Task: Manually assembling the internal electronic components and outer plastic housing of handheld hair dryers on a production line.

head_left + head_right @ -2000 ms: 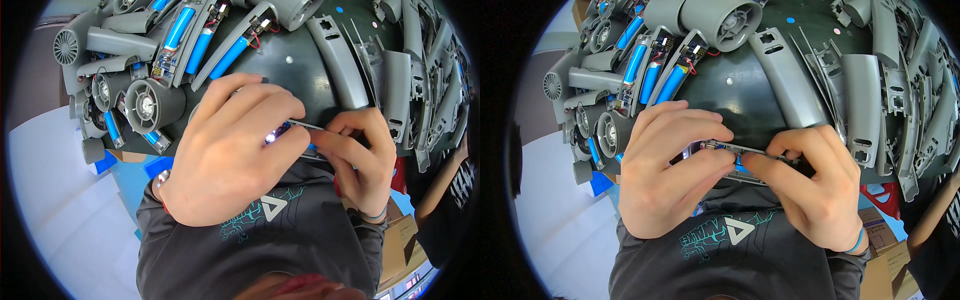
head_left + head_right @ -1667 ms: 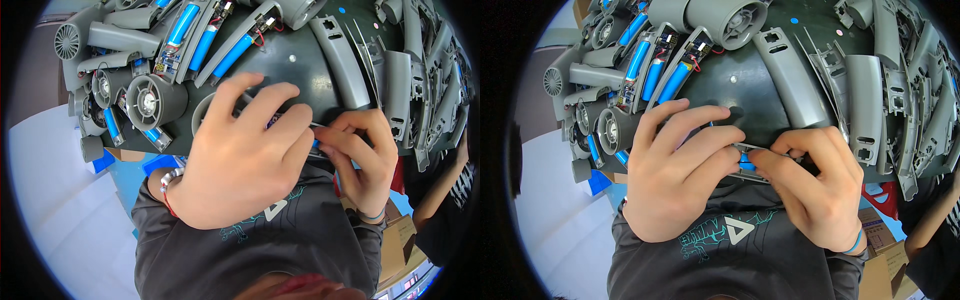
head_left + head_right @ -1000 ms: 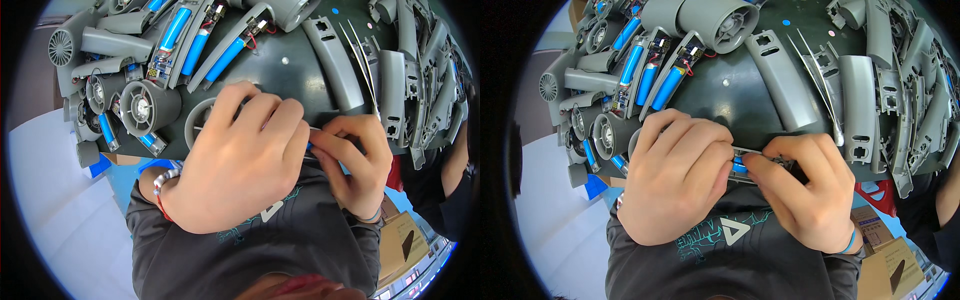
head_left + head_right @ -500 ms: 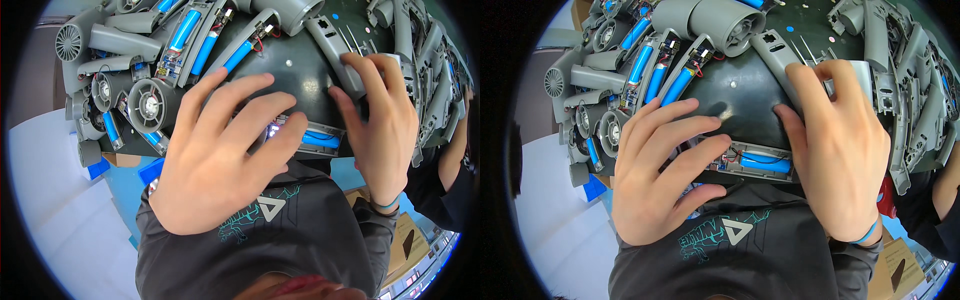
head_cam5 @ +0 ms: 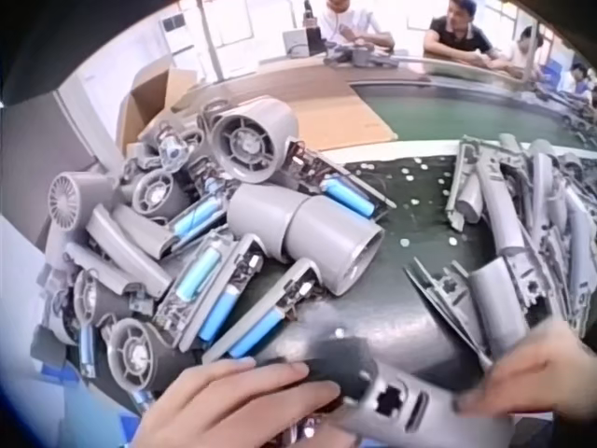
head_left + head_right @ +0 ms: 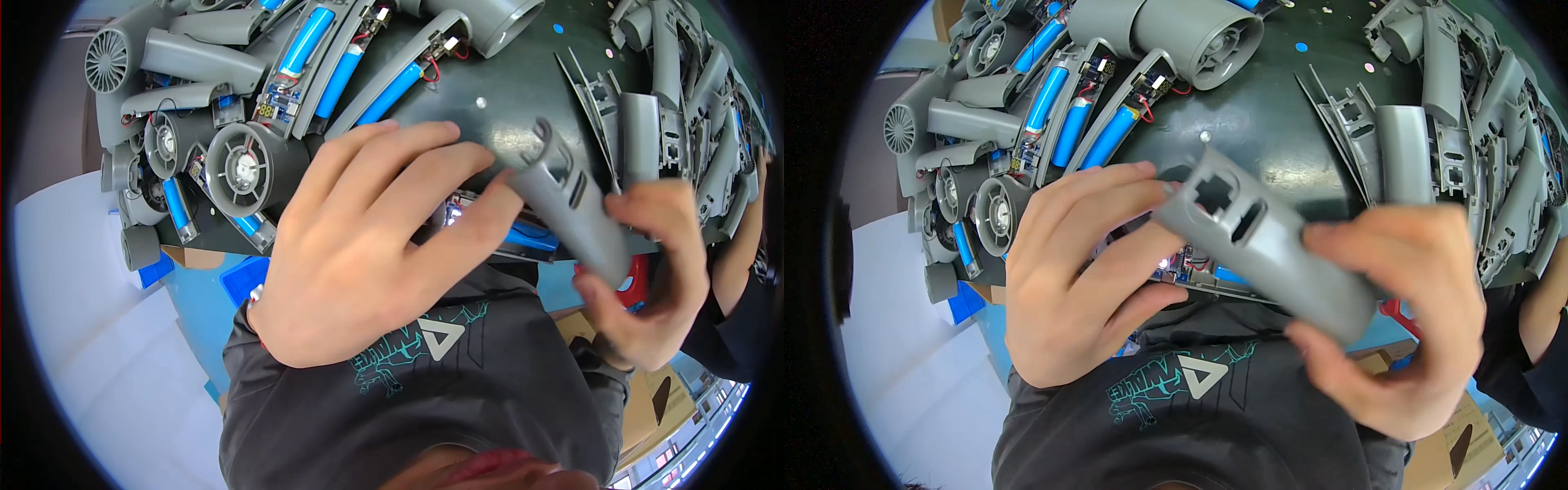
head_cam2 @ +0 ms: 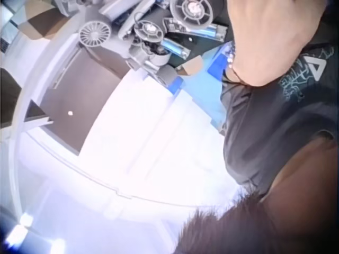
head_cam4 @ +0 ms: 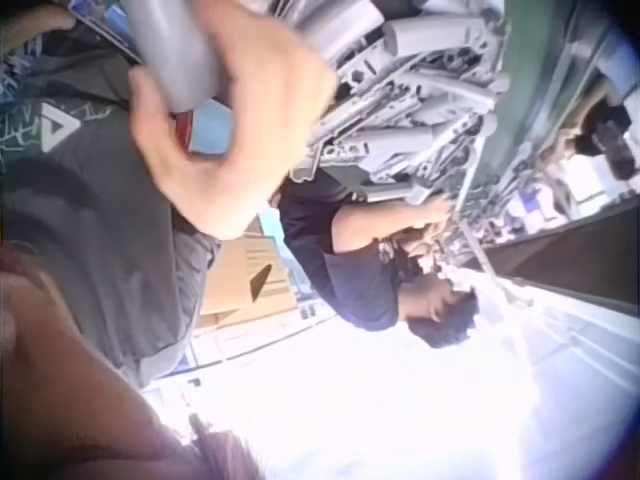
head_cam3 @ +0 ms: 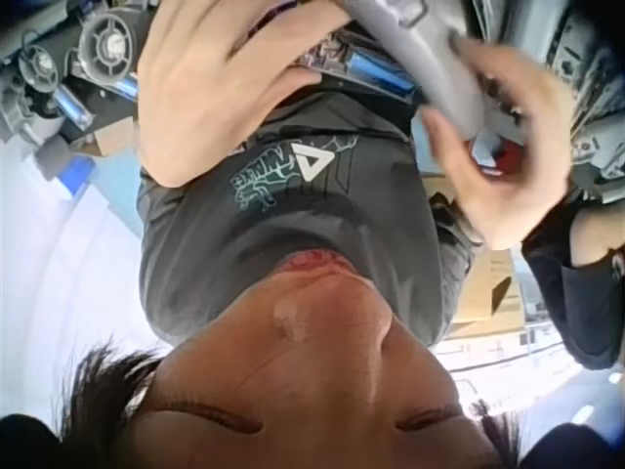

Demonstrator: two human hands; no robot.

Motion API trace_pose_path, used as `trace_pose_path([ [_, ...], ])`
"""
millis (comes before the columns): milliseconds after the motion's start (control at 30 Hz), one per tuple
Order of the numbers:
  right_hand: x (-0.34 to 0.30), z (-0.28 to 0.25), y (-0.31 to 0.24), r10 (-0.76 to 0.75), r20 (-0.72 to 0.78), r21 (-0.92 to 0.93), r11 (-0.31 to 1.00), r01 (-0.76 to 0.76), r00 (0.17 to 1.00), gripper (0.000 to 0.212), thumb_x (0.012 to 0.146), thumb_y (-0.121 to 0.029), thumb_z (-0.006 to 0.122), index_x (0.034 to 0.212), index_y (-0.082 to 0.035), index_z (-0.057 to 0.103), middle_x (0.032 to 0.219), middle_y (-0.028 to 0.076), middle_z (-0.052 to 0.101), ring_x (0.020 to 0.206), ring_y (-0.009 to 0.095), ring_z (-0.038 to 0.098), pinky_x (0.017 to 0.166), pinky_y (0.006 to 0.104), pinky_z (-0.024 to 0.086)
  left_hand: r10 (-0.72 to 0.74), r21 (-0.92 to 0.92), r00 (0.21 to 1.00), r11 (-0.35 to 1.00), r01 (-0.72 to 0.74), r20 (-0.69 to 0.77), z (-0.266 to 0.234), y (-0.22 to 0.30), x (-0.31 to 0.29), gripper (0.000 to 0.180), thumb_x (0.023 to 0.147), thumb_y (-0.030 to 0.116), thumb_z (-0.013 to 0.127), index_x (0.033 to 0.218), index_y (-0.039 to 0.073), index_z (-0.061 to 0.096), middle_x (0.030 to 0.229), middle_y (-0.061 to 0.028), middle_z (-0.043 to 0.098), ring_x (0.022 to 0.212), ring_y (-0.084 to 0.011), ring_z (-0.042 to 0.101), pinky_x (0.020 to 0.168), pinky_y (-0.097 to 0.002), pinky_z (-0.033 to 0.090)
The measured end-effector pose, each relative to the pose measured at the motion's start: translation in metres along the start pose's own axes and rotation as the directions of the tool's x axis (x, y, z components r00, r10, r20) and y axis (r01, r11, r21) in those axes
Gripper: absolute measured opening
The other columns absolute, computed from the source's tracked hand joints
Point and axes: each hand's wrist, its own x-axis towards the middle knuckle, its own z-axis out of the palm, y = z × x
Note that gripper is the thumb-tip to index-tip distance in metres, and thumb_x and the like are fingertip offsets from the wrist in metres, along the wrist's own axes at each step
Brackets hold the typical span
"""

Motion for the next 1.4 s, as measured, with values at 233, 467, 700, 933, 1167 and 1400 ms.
trace_pose_path([
  [233,-0.020,0.011,-0.004,0.148,-0.019,0.079,0.986,-0.146,0.989,0.054,0.056,-0.005,0.081,0.108,0.004,0.068,0.101,0.014,0.059,0.085,0.021,0.056,0.073,0.0282,0.044,0.015,-0.092,1.000,0.996,-0.015,-0.001,-0.008,-0.010,-0.009,0.063,0.058,0.027,0.092,0.109,0.001,0.067,0.115,-0.0157,0.070,0.113,-0.0385,0.065,0.093,-0.0450,0.050],
  [467,-0.002,0.033,-0.012,0.114,0.044,0.034,0.993,-0.115,0.993,0.050,0.052,-0.001,0.080,0.101,-0.005,0.077,0.095,0.009,0.061,0.080,0.022,0.056,0.068,0.0319,0.044,0.033,-0.147,0.999,0.989,-0.029,0.025,-0.006,-0.013,-0.009,0.072,0.059,0.032,0.090,0.118,0.000,0.067,0.117,-0.0145,0.069,0.112,-0.0374,0.063,0.093,-0.0449,0.050],
  [700,0.004,0.036,-0.007,0.085,0.053,0.045,0.995,-0.087,0.995,0.053,0.051,-0.001,0.081,0.103,-0.005,0.077,0.093,0.007,0.062,0.080,0.022,0.055,0.070,0.0340,0.045,-0.007,-0.072,0.999,0.997,0.011,0.047,-0.006,-0.011,-0.008,0.056,0.059,0.032,0.086,0.108,0.007,0.074,0.102,-0.0075,0.066,0.096,-0.0304,0.061,0.081,-0.0414,0.050],
  [933,0.005,0.042,-0.002,0.021,0.031,0.039,0.999,-0.023,0.999,0.050,0.057,-0.007,0.084,0.106,-0.004,0.076,0.105,0.014,0.070,0.096,0.031,0.066,0.083,0.0388,0.052,-0.079,0.018,0.979,0.997,0.076,0.186,-0.017,-0.002,0.004,0.050,0.058,0.027,0.084,0.102,0.006,0.072,0.096,-0.0077,0.063,0.086,-0.0297,0.061,0.073,-0.0405,0.048],
  [1167,0.006,0.037,0.004,-0.062,0.054,0.013,0.998,0.062,0.997,0.045,0.061,-0.012,0.085,0.104,-0.002,0.075,0.108,0.016,0.074,0.102,0.035,0.070,0.088,0.0411,0.055,-0.107,-0.036,0.976,0.993,0.115,0.191,-0.017,-0.001,0.002,0.051,0.058,0.024,0.086,0.103,0.006,0.071,0.096,-0.0077,0.062,0.087,-0.0304,0.060,0.075,-0.0408,0.046],
  [1400,0.012,0.036,0.005,-0.075,0.089,-0.002,0.997,0.075,0.993,0.044,0.063,-0.012,0.086,0.104,-0.001,0.075,0.110,0.016,0.074,0.104,0.035,0.071,0.089,0.0420,0.055,-0.108,-0.052,0.976,0.991,0.120,0.189,-0.019,-0.003,0.001,0.053,0.056,0.024,0.087,0.103,0.005,0.070,0.098,-0.0079,0.063,0.091,-0.0306,0.061,0.078,-0.0414,0.047],
])
